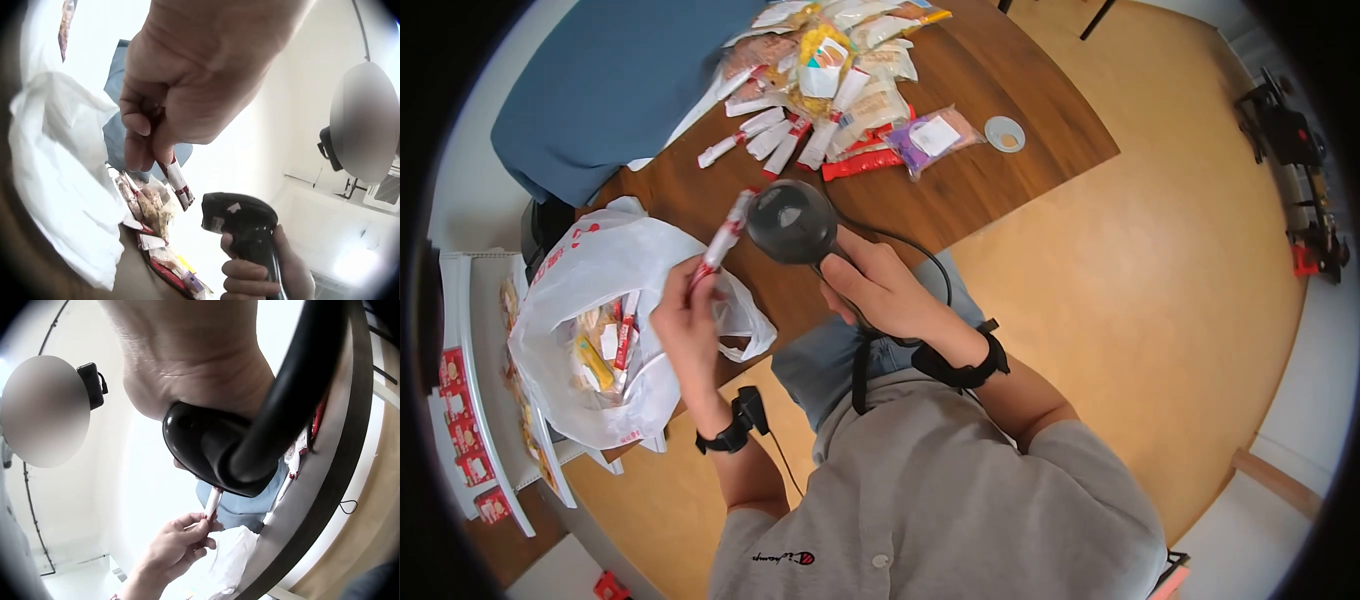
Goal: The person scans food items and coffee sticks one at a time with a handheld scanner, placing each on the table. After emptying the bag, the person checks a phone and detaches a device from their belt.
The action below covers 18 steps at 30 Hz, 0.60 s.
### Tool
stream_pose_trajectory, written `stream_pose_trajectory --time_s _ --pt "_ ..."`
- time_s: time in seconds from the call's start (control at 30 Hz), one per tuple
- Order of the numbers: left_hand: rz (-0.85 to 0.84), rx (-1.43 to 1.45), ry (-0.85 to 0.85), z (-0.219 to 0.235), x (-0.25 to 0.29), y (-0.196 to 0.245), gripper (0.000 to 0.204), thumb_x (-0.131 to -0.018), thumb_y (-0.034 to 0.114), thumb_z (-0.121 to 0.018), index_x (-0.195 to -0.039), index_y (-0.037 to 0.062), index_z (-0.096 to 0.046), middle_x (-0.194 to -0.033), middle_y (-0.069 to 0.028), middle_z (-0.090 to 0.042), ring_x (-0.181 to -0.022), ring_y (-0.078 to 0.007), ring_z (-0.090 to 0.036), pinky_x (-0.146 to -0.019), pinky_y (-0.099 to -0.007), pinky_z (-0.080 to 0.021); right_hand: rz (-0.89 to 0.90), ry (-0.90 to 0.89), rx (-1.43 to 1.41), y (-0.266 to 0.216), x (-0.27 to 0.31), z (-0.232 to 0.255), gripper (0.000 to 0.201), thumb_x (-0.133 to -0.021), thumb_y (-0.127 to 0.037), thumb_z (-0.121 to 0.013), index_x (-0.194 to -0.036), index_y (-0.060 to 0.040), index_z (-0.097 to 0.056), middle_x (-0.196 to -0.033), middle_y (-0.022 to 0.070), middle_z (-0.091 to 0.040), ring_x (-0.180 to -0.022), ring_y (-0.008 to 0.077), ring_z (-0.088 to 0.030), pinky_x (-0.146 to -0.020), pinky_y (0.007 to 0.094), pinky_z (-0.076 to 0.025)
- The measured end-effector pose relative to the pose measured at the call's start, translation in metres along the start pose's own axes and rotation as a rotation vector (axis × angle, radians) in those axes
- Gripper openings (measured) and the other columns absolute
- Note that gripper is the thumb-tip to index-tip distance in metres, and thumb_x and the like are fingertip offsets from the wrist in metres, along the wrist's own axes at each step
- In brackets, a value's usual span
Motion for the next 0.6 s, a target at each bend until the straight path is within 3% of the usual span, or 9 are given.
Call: stream_pose_trajectory --time_s 0.1,0.3,0.33,0.5,0.57,0.6 --pt "0.03 0.09 0.113 0.042 0.013 -0.039 0.015 -0.093 0.004 -0.061 -0.107 0.0012 -0.064 -0.087 -0.0056 -0.07 -0.066 -0.0093 -0.062 -0.061 -0.0242 -0.048 -0.001 -0.002 -0.072 0.004 0.001 0.007 0.059 -0.102 -0.053 -0.038 -0.125 0.0012 -0.046 -0.074 0.0034 -0.053 -0.056 0.0072 -0.05 -0.052 0.0226 -0.038" --pt "0.27 -0.111 0.37 0.178 0.057 -0.139 0.021 -0.097 0.01 -0.059 -0.112 -0.0037 -0.059 -0.095 -0.0093 -0.072 -0.067 -0.011 -0.062 -0.063 -0.0234 -0.048 -0.044 0.021 -0.17 0.013 -0.001 0.017 0.063 -0.101 -0.056 -0.035 -0.127 -0.0004 -0.046 -0.076 0.0045 -0.053 -0.056 0.0077 -0.05 -0.053 0.0225 -0.04" --pt "0.328 -0.257 0.42 0.187 0.059 -0.137 0.024 -0.096 0.014 -0.06 -0.113 -0.003 -0.06 -0.094 -0.0104 -0.072 -0.068 -0.0124 -0.064 -0.065 -0.0246 -0.049 -0.042 0.019 -0.176 0.015 -0.002 0.017 0.063 -0.101 -0.056 -0.035 -0.127 -0.0004 -0.046 -0.076 0.0045 -0.053 -0.056 0.0077 -0.05 -0.053 0.0225 -0.04" --pt "0.395 -0.448 0.449 0.189 0.027 -0.162 0.028 -0.094 0.019 -0.061 -0.113 -0.0005 -0.063 -0.096 -0.0143 -0.072 -0.077 -0.0211 -0.069 -0.072 -0.0329 -0.052 -0.085 0.04 -0.211 0.021 -0.005 0.019 0.069 -0.1 -0.061 -0.031 -0.129 -0.0012 -0.048 -0.075 0.0042 -0.054 -0.056 0.0077 -0.051 -0.053 0.0224 -0.041" --pt "0.23 -0.626 0.493 0.175 0.005 -0.16 0.029 -0.091 0.02 -0.063 -0.112 -0.0003 -0.064 -0.104 -0.0172 -0.07 -0.088 -0.0271 -0.068 -0.078 -0.0379 -0.052 -0.071 0.04 -0.244 0.028 -0.004 0.022 0.063 -0.101 -0.057 -0.034 -0.131 -0.0025 -0.047 -0.073 0.0038 -0.054 -0.054 0.0076 -0.05 -0.052 0.0222 -0.041" --pt "0.193 -0.891 0.469 0.168 -0.003 -0.147 0.03 -0.088 0.02 -0.066 -0.11 0.0001 -0.065 -0.11 -0.0198 -0.067 -0.097 -0.0319 -0.065 -0.083 -0.0404 -0.051 -0.066 0.041 -0.282 0.031 -0.002 0.024 0.058 -0.102 -0.053 -0.037 -0.133 -0.0038 -0.045 -0.071 0.0034 -0.055 -0.053 0.0075 -0.049 -0.051 0.022 -0.041"
Point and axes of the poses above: each hand's wrist, its own x-axis away from the middle knuckle, its own z-axis out of the back of the hand, y = z × x, the point moved 3 cm from there along -x, towards the middle knuckle
